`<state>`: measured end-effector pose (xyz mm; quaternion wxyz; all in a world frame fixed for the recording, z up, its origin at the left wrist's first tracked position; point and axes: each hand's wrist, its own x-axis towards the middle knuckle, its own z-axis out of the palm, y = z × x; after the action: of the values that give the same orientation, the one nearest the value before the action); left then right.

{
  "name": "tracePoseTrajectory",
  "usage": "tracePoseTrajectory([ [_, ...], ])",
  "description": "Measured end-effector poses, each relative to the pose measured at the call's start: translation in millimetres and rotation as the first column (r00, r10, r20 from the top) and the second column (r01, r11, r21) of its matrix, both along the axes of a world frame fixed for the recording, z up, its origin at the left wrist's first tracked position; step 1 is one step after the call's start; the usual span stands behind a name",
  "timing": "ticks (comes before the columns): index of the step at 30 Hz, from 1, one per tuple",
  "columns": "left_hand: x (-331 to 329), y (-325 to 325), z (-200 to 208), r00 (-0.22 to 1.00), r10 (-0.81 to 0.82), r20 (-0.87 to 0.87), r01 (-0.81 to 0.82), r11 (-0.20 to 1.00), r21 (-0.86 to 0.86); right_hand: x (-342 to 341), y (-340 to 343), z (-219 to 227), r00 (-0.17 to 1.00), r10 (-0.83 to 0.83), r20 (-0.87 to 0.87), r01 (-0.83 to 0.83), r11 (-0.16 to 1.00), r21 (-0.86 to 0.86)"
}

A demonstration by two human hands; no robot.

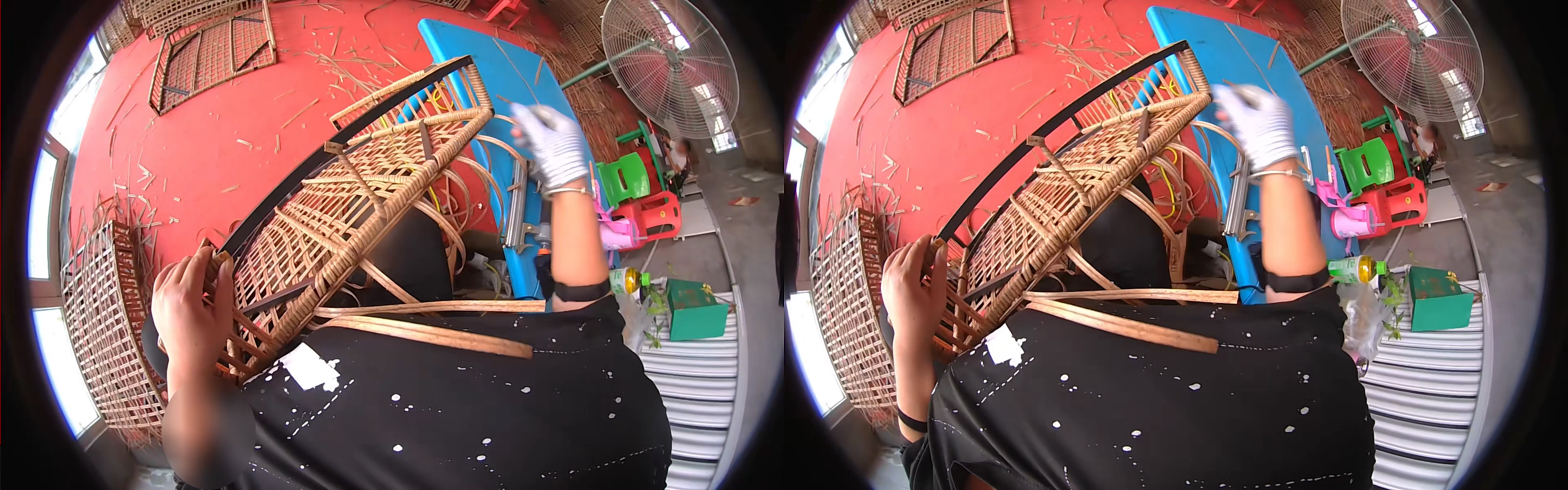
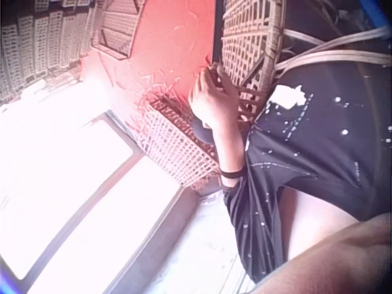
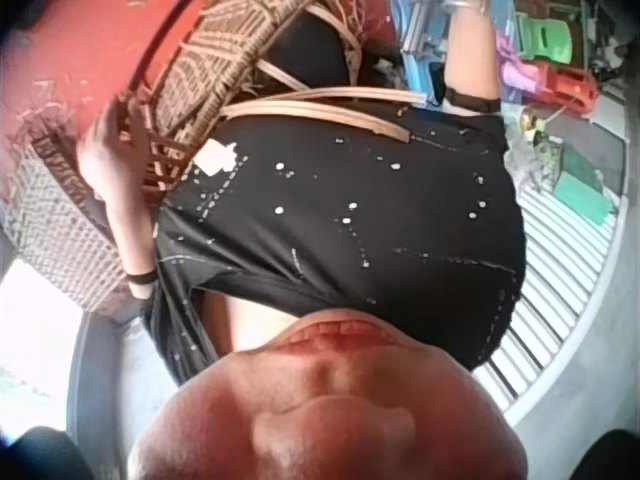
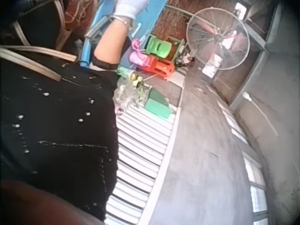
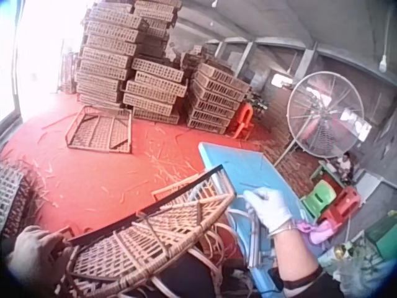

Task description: Weaving bamboo or rattan strips onto a furniture frame and securing them with a pneumatic staple gun and trimming excess with scissors.

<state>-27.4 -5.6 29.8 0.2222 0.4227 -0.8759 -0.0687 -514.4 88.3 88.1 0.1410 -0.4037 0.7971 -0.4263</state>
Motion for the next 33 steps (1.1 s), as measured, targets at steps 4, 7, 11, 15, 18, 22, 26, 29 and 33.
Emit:
tracePoseTrajectory([
  [4, 2, 0, -3, 1.000, -0.004, 0.014, 0.003, 1.000, 0.017, -123, 84, -23, 0.912, -0.338, -0.233, 0.408, 0.685, 0.603],
  [7, -1, 0, 0, 1.000, -0.011, 0.008, 0.011, 1.000, 0.000, -160, 137, -67, 0.917, -0.308, -0.253, 0.375, 0.455, 0.808],
  [11, -6, 1, 5, 1.000, -0.017, 0.008, 0.017, 1.000, -0.013, -168, 158, -116, 0.852, -0.502, 0.150, 0.296, 0.697, 0.653],
  [15, -3, 3, 2, 1.000, 0.021, -0.024, -0.022, 0.997, -0.068, -164, 156, -129, 0.787, -0.433, 0.439, 0.235, 0.869, 0.436],
  [18, 1, 1, 0, 0.999, 0.007, -0.045, -0.008, 1.000, -0.021, -169, 157, -123, 0.628, -0.489, 0.605, 0.266, 0.866, 0.423],
  [22, 3, -2, -2, 0.999, 0.005, -0.045, -0.005, 1.000, -0.012, -176, 167, -119, 0.657, -0.456, 0.600, 0.192, 0.871, 0.452],
  [26, 4, -2, -2, 1.000, -0.002, -0.027, 0.003, 1.000, 0.018, -159, 180, -113, 0.597, -0.452, 0.663, 0.295, 0.892, 0.342],
  [29, 6, -2, -1, 0.999, -0.015, -0.048, 0.019, 0.997, 0.071, -139, 179, -81, 0.642, -0.452, 0.620, 0.276, 0.890, 0.363],
  [33, 6, -2, -2, 1.000, -0.009, -0.027, 0.010, 0.998, 0.058, -106, 171, -35, 0.706, -0.439, 0.556, 0.382, 0.897, 0.224],
])
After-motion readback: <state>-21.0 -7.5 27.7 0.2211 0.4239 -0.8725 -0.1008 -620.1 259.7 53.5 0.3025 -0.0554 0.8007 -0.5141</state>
